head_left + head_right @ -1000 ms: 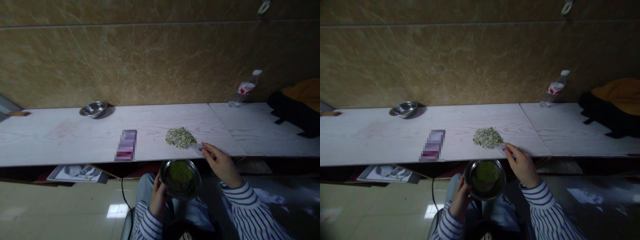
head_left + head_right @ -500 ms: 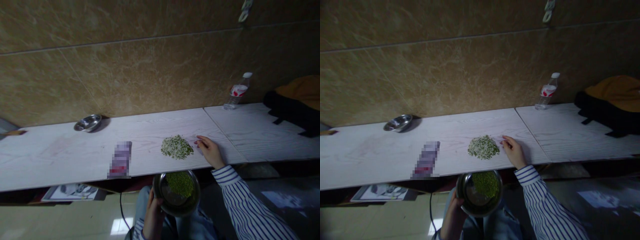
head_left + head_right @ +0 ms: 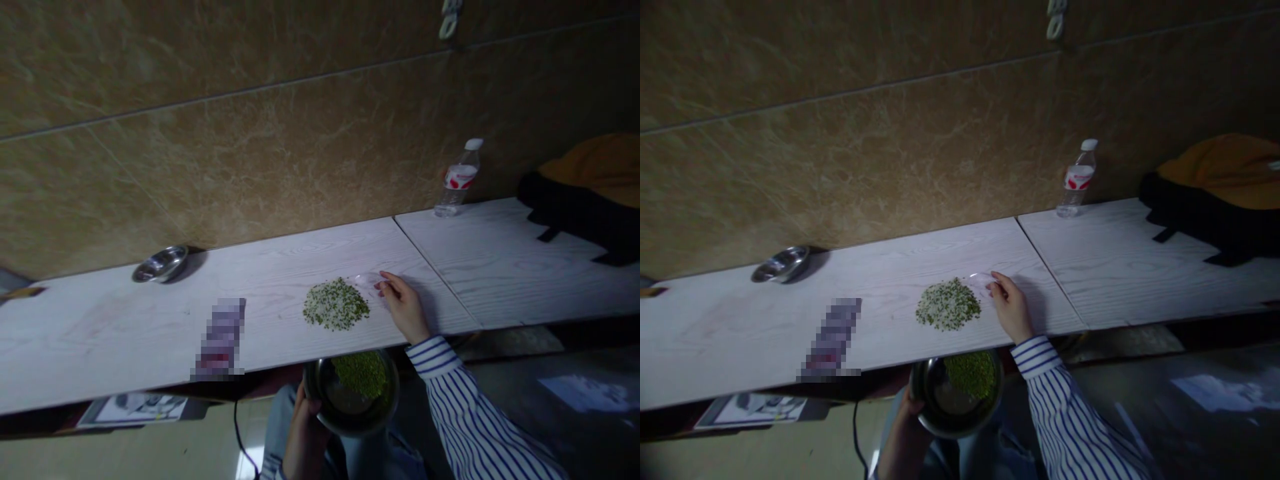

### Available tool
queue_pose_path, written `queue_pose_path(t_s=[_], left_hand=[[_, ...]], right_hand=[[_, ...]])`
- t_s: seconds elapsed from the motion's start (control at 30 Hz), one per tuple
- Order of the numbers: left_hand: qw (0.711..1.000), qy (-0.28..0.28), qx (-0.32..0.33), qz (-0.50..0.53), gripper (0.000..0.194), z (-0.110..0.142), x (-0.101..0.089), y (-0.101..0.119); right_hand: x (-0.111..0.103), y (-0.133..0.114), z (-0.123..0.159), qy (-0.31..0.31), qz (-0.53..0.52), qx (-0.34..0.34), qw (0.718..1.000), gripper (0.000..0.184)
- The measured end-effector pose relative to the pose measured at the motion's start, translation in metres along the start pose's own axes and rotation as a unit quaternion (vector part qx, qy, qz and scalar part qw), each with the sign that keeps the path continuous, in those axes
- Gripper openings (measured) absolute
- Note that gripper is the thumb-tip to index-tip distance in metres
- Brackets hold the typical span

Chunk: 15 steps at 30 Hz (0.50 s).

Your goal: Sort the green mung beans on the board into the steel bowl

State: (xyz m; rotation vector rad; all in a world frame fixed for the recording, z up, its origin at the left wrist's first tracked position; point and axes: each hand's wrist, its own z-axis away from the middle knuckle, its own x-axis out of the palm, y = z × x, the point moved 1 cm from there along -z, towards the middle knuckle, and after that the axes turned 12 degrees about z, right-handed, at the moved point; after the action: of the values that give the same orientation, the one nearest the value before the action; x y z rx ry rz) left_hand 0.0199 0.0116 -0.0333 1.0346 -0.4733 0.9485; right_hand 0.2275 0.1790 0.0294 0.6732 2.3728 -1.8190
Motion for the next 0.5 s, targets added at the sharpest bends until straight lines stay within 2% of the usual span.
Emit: queue_pose_path(t_s=[0.1,0.33,0.5], left_hand=[[1.0,0.002,0.015,-0.011,0.056,-0.001,0.002,-0.004],[0.998,-0.038,0.049,0.013,0.043,0.006,0.017,-0.01],[0.997,0.044,0.042,-0.048,0.044,0.013,0.016,-0.015]], right_hand=[[0.001,0.001,-0.001,0.001,-0.009,-0.001,1.0,0.039],[0.005,0.011,-0.004,0.0,-0.039,0.002,0.999,0.04],[0.005,0.012,-0.006,-0.022,-0.064,-0.007,0.998,0.042]])
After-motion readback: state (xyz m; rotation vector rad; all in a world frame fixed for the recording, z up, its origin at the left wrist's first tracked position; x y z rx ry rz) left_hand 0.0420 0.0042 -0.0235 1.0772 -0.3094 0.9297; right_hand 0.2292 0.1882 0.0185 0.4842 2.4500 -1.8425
